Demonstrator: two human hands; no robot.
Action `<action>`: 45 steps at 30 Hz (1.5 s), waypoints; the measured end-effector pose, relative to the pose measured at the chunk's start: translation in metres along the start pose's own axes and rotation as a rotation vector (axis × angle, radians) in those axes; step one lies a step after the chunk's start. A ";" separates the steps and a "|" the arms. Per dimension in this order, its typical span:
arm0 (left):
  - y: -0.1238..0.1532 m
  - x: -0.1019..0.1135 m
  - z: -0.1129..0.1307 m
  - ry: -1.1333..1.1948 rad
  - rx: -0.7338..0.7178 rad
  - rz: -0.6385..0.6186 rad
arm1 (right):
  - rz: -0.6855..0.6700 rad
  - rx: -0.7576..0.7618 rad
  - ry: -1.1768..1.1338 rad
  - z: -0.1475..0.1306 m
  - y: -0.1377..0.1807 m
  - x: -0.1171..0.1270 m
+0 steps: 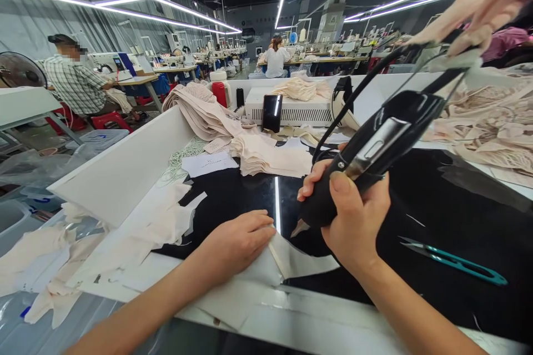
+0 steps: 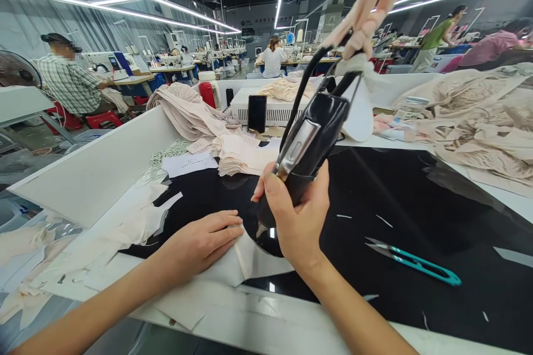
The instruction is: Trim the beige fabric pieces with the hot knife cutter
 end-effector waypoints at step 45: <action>-0.013 -0.007 0.038 0.041 0.028 0.015 | 0.034 0.020 0.045 -0.015 0.012 0.036</action>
Point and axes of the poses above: each hand's wrist, its own y-axis away from the middle knuckle, its own x-axis out of the back of the hand, z = x × y, the point moved 5 cm from there along -y, towards the middle knuckle, and after that the axes turned 14 degrees about y, right-handed, at the moved point
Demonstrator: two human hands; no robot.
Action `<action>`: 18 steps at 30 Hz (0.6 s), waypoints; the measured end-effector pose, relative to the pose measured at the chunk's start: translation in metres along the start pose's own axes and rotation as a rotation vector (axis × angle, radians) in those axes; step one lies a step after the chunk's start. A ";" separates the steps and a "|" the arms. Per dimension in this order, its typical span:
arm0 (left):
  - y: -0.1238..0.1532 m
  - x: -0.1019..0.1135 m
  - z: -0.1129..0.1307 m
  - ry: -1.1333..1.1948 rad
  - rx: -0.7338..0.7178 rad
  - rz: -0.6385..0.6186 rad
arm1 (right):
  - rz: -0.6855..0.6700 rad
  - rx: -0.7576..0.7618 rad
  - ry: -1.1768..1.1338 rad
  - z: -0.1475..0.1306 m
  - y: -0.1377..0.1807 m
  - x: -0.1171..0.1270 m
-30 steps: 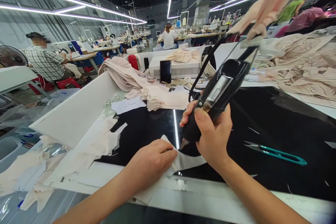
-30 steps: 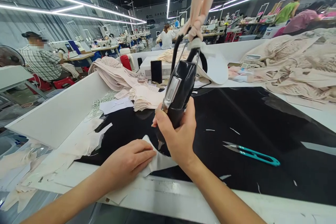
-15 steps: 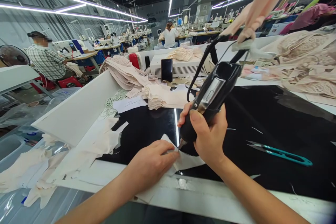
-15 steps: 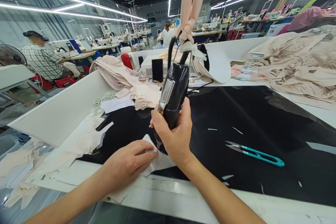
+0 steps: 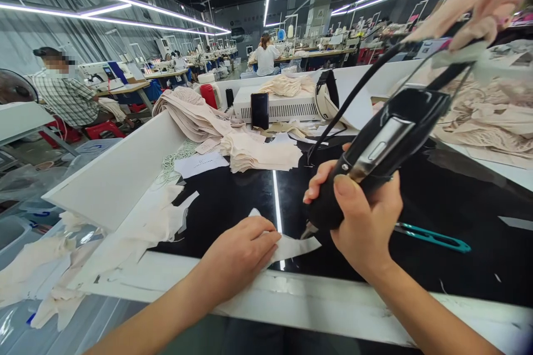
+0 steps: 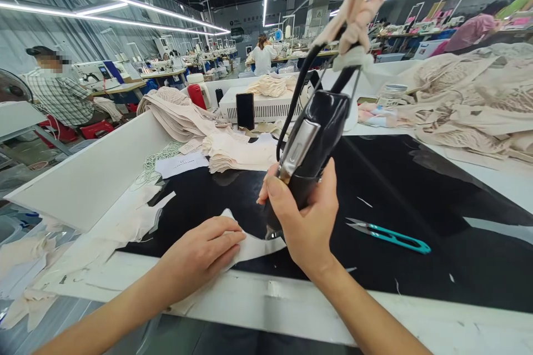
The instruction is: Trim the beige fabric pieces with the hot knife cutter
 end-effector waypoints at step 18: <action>0.007 -0.021 0.007 0.107 0.134 0.022 | 0.068 -0.037 0.089 0.000 0.011 0.013</action>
Point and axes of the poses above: each hand's wrist, its own y-axis away from the middle knuckle, its own x-axis out of the back of the hand, z = x × y, the point moved 5 cm from there along -y, towards the middle knuckle, and after that the axes turned 14 degrees about y, right-handed, at the moved point
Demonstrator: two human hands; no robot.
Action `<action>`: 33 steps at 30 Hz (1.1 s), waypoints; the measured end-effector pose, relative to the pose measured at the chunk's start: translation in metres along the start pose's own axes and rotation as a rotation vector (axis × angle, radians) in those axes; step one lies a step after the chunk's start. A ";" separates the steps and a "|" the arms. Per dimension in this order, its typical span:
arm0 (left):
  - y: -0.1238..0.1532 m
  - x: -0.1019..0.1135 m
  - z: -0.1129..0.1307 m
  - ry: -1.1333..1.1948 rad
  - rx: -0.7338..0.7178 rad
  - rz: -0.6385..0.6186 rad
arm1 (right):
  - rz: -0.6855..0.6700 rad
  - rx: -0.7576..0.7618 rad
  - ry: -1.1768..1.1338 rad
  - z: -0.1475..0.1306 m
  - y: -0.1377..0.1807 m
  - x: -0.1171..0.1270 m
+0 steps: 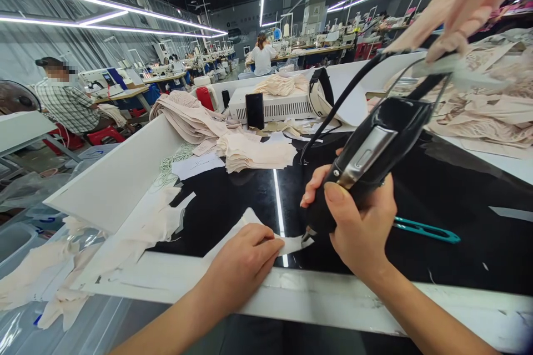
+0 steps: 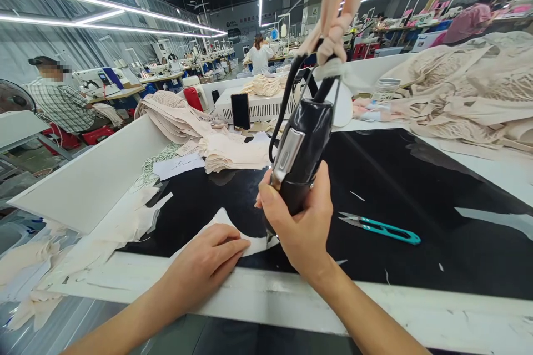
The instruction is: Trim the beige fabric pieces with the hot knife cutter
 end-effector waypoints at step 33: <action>0.008 -0.010 0.000 -0.116 -0.016 0.055 | -0.083 0.012 -0.106 0.006 0.000 -0.033</action>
Point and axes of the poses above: each hand's wrist, its own y-axis away from the middle knuckle, its own x-axis out of the back of the hand, z = x × y, the point moved 5 cm from there along -y, towards the middle knuckle, and after that the axes turned 14 degrees about y, right-handed, at the moved point
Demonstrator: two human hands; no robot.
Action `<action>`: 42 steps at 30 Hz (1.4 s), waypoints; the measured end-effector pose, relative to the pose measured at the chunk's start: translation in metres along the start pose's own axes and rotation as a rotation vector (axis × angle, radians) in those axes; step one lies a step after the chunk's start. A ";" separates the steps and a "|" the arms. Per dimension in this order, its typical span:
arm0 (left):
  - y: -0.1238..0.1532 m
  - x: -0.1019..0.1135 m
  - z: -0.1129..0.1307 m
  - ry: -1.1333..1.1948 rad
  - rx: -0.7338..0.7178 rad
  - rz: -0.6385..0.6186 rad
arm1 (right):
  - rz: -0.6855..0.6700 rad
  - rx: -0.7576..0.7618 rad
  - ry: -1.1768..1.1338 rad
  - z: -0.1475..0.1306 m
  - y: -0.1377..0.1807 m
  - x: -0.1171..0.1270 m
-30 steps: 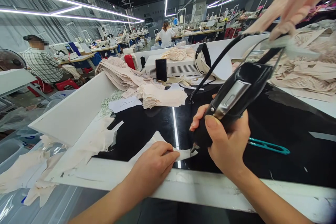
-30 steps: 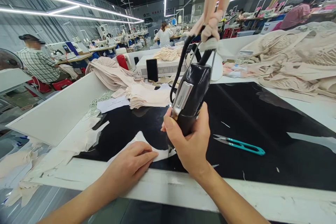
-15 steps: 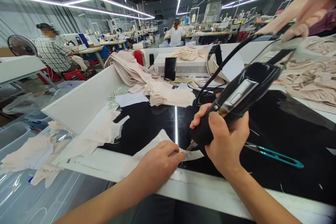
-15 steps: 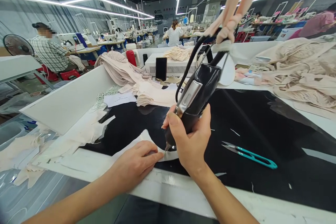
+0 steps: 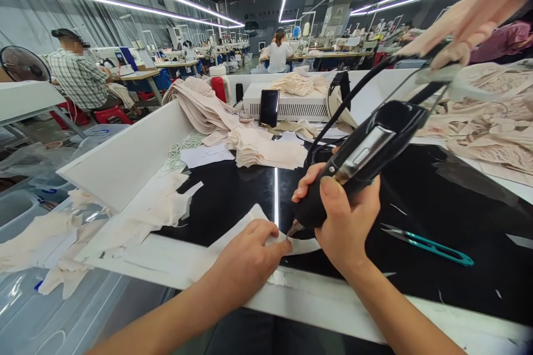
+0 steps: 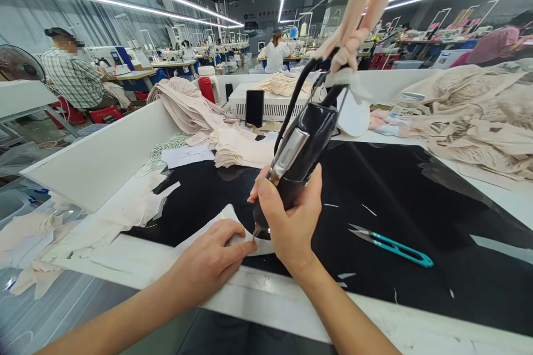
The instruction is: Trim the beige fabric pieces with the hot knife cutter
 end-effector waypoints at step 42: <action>-0.036 0.000 -0.037 0.039 0.169 -0.307 | 0.260 0.147 0.743 -0.007 0.015 0.099</action>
Point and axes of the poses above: each hand's wrist, its own y-axis away from the middle knuckle, its own x-axis out of the back of the hand, z = x × y, the point moved 5 cm from there along -y, towards the middle knuckle, and after that the axes turned 14 degrees about y, right-handed, at the moved point
